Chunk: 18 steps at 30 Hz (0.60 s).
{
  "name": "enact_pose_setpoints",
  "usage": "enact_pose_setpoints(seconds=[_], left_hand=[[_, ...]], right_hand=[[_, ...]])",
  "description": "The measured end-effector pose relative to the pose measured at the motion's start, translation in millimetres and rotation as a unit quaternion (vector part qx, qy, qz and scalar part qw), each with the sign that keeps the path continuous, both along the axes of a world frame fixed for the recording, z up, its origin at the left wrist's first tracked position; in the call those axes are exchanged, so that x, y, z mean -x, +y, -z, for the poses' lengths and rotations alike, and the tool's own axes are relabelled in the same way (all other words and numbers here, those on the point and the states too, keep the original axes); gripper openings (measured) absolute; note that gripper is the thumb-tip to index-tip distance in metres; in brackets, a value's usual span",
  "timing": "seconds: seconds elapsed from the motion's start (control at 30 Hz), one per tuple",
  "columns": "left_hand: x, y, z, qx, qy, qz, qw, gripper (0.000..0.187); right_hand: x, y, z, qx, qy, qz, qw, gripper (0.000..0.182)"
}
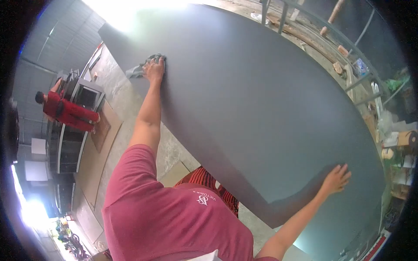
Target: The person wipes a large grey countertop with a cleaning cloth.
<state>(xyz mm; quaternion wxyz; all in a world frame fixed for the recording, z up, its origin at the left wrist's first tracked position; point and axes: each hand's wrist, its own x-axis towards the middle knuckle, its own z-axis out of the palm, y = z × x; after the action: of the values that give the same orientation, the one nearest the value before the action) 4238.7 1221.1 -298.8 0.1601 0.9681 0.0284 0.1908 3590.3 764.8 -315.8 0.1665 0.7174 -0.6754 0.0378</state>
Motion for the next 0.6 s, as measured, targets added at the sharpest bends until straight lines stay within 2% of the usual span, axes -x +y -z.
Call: enact_pose_setpoints(seconds=[0.1,0.17,0.2,0.23,0.27,0.3,0.33,0.37,0.4,0.47,0.57,0.6], left_hand=[[4.1,7.3,-2.4,0.01,0.021,-0.07,0.997,0.065],[12.6,-26.0,2.5,-0.024,0.006,-0.024,0.999,0.061],[18.8,-48.3,14.5,-0.012,-0.04,0.047,0.998,0.062],[27.4,-77.4,18.8,-0.016,-0.037,0.18,0.983,0.063],[60.3,-118.9,13.3,-0.009,-0.079,0.252,0.964,0.062],[95.4,-156.2,3.4,-0.071,-0.084,0.331,0.937,0.061],[143.7,-186.9,-28.4,0.006,-0.016,0.394,0.919,0.062],[178.2,-216.2,-27.1,-0.031,0.015,0.479,0.877,0.062],[216.9,-230.1,-37.6,0.002,0.029,0.548,0.836,0.059],[270.3,-251.6,-20.0,0.007,0.021,0.663,0.748,0.054],[250.2,-216.9,-38.5,0.045,0.069,0.655,0.751,0.052],[229.4,-201.6,-34.1,0.069,0.024,0.614,0.786,0.05]], right_hand=[[-103.5,47.1,-17.2,0.004,0.001,-0.123,0.992,0.046],[-162.3,78.9,-16.7,-0.004,-0.011,-0.199,0.98,0.046],[-189.2,96.4,-15.7,-0.001,-0.021,-0.232,0.972,0.046],[-211.6,111.4,-19.6,-0.002,-0.021,-0.234,0.972,0.046],[-229.6,124.0,-23.6,-0.02,-0.033,-0.273,0.961,0.046],[-240.5,132.1,-25.5,-0.039,-0.045,-0.312,0.948,0.046],[-243.6,135.0,-27.5,-0.04,-0.043,-0.313,0.948,0.046],[-243.8,134.7,-29.1,-0.051,-0.057,-0.323,0.943,0.046],[-243.4,133.1,-28.6,-0.062,-0.069,-0.334,0.938,0.046],[-239.0,124.0,-20.7,-0.073,-0.069,-0.332,0.938,0.046],[-235.8,120.1,-25.0,-0.074,-0.111,-0.368,0.92,0.045],[-236.2,118.8,-27.4,-0.074,-0.114,-0.369,0.92,0.045]])
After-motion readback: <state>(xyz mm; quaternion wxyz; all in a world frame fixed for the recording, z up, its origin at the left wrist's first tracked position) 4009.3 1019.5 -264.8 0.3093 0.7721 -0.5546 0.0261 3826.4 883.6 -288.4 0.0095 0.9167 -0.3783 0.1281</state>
